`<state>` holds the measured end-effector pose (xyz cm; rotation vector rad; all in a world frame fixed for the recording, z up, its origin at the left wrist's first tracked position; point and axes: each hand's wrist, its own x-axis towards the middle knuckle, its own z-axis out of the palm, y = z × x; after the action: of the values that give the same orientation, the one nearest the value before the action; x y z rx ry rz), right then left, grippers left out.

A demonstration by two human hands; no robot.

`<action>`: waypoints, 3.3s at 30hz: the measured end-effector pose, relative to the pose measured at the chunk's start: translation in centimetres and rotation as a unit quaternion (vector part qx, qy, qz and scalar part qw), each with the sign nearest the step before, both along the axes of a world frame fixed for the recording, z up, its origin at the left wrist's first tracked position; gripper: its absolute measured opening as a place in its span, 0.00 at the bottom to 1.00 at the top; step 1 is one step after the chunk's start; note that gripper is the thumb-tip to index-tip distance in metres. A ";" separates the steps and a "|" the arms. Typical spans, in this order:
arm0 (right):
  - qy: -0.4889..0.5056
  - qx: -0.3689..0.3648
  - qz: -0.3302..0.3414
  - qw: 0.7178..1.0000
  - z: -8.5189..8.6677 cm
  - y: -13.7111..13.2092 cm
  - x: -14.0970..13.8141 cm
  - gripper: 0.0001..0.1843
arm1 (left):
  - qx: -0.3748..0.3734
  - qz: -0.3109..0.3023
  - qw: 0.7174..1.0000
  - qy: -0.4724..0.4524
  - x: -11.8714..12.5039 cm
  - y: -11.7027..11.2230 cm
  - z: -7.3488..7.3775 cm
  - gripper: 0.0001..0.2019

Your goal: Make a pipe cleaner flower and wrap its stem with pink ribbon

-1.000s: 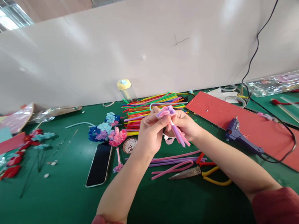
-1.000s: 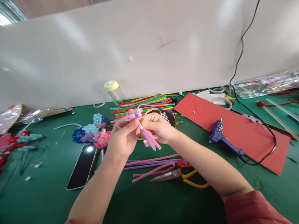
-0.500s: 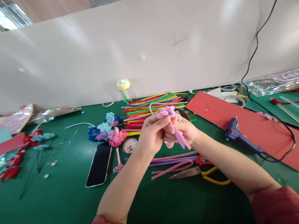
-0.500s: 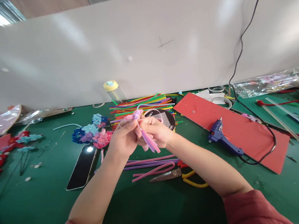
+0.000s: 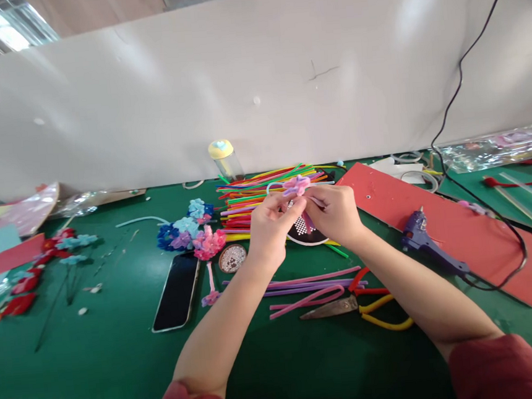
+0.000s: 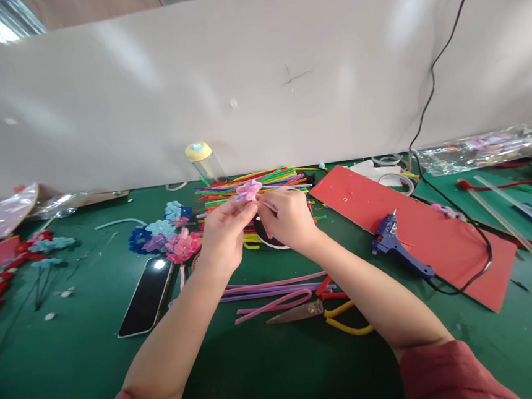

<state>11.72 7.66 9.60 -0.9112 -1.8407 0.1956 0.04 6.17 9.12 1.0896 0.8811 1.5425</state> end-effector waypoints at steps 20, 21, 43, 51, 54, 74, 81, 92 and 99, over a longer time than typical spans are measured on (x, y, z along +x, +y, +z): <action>0.033 -0.166 0.213 0.962 1.4 0.1 1.3 0.25 | -0.038 -0.063 0.995 -0.063 -0.6 -0.2 0.6 0.04; 0.048 -0.180 0.244 0.952 1.3 0.3 1.4 0.25 | -0.046 -0.073 0.994 -0.067 -0.5 -0.3 0.8 0.04; 0.313 -0.464 0.510 0.653 -2.2 -0.9 -1.8 0.23 | -0.046 -0.190 0.979 -0.056 -0.6 -1.5 1.7 0.14; 0.297 -0.461 0.498 0.671 -2.5 -1.0 -1.8 0.27 | -0.005 -0.250 0.968 -0.018 -1.4 -1.1 1.3 0.09; 0.315 -0.435 0.469 0.701 -2.1 -0.6 -1.4 0.24 | -0.072 -0.245 0.965 -0.056 -1.3 -1.1 1.5 0.08; 0.022 -0.055 -0.001 0.998 0.2 -0.9 -0.4 0.18 | 0.073 0.058 0.985 0.142 -1.3 -0.4 0.6 0.04; 0.023 -0.139 0.092 0.986 1.1 -0.9 0.2 0.19 | 0.067 0.053 0.991 0.102 -1.4 -0.6 1.0 0.03; 0.277 -0.411 0.274 0.824 1.1 0.0 0.2 0.17 | 0.156 0.112 0.964 0.182 -1.8 -0.5 0.8 0.02; 0.329 -0.416 0.252 0.809 0.4 0.3 0.0 0.18 | 0.187 0.172 0.923 0.289 -1.9 -0.5 0.9 0.03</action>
<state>11.72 7.94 10.02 -0.7296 -1.2449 1.5508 -1.90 5.65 10.01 1.8018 1.2569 1.7497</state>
